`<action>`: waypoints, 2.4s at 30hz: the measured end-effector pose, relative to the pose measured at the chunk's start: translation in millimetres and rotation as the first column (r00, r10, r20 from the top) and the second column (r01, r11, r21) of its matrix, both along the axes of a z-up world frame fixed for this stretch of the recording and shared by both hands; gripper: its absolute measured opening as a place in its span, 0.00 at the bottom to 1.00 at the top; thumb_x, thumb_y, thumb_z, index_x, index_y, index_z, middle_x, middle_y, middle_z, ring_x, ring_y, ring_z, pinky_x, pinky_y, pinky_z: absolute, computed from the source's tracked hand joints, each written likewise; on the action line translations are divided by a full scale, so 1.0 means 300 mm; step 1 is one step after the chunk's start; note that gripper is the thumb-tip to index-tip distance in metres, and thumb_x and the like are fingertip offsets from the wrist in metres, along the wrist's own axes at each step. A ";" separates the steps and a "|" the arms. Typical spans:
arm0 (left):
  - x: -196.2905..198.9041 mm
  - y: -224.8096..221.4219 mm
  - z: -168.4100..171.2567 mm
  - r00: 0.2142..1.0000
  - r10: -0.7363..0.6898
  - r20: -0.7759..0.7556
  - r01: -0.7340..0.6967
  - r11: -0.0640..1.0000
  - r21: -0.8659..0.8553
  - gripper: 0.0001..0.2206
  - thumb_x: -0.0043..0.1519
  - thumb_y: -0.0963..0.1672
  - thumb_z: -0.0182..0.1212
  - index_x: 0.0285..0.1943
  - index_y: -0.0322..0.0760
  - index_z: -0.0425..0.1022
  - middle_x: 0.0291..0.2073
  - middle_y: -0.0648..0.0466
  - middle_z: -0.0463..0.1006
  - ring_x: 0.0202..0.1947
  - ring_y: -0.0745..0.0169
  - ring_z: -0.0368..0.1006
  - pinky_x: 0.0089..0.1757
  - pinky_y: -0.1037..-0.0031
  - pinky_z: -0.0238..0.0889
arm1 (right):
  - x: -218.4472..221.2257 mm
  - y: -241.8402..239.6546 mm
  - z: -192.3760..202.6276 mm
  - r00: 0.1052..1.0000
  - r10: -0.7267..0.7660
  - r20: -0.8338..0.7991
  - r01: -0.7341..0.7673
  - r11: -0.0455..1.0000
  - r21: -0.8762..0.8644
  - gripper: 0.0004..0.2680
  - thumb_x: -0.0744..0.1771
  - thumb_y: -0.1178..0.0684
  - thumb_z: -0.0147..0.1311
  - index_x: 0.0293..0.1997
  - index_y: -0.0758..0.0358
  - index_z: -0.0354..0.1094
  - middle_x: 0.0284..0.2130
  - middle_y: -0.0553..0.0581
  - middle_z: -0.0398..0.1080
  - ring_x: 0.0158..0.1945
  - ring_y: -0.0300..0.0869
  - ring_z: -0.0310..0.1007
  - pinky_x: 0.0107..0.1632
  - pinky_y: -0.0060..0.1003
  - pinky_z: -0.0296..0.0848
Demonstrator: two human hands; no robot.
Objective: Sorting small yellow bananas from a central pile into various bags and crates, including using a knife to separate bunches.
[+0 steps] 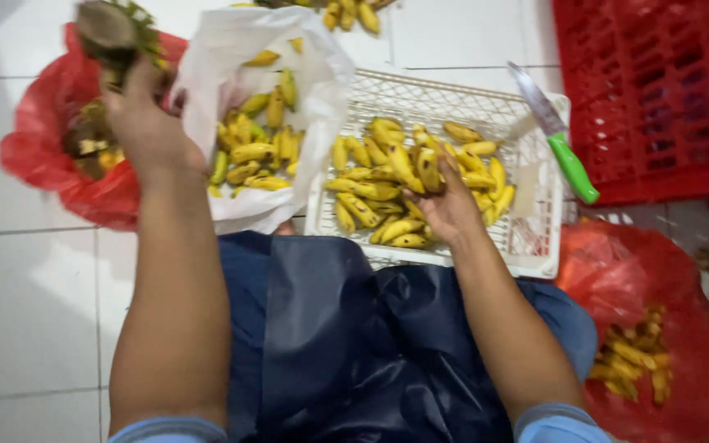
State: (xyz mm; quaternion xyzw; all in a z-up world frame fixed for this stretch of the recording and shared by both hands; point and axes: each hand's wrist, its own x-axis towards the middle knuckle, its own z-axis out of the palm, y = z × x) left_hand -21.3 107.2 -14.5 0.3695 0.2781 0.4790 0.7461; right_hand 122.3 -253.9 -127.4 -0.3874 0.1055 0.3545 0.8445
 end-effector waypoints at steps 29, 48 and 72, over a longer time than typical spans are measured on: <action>-0.553 0.711 -0.529 0.491 0.104 -0.865 0.751 0.453 0.480 0.11 0.76 0.34 0.47 0.64 0.12 0.67 0.47 0.29 0.72 0.39 0.40 0.67 0.38 0.58 0.62 | 0.039 -0.078 0.118 0.977 -0.011 0.213 0.018 0.999 -0.033 0.17 0.68 0.51 0.53 0.65 0.55 0.60 0.51 0.61 0.72 0.46 0.48 0.76 0.35 0.40 0.79; 0.001 -0.430 0.067 -0.073 0.152 -0.986 0.997 0.049 -0.067 0.24 0.62 0.51 0.52 0.68 0.44 0.67 0.54 0.49 0.74 0.55 0.38 0.71 0.48 0.45 0.68 | 0.051 -0.049 0.047 0.810 0.203 0.550 0.204 0.782 -0.589 0.15 0.69 0.59 0.54 0.65 0.55 0.64 0.59 0.65 0.63 0.62 0.49 0.64 0.59 0.41 0.71; 0.044 -0.462 0.063 0.150 -0.150 -0.977 0.970 0.215 0.116 0.09 0.63 0.46 0.59 0.35 0.38 0.78 0.25 0.45 0.77 0.35 0.37 0.76 0.39 0.57 0.68 | 0.033 -0.038 0.123 0.637 -0.140 0.758 0.574 0.743 -0.345 0.22 0.71 0.36 0.34 0.26 0.61 0.67 0.09 0.51 0.56 0.10 0.35 0.56 0.17 0.24 0.55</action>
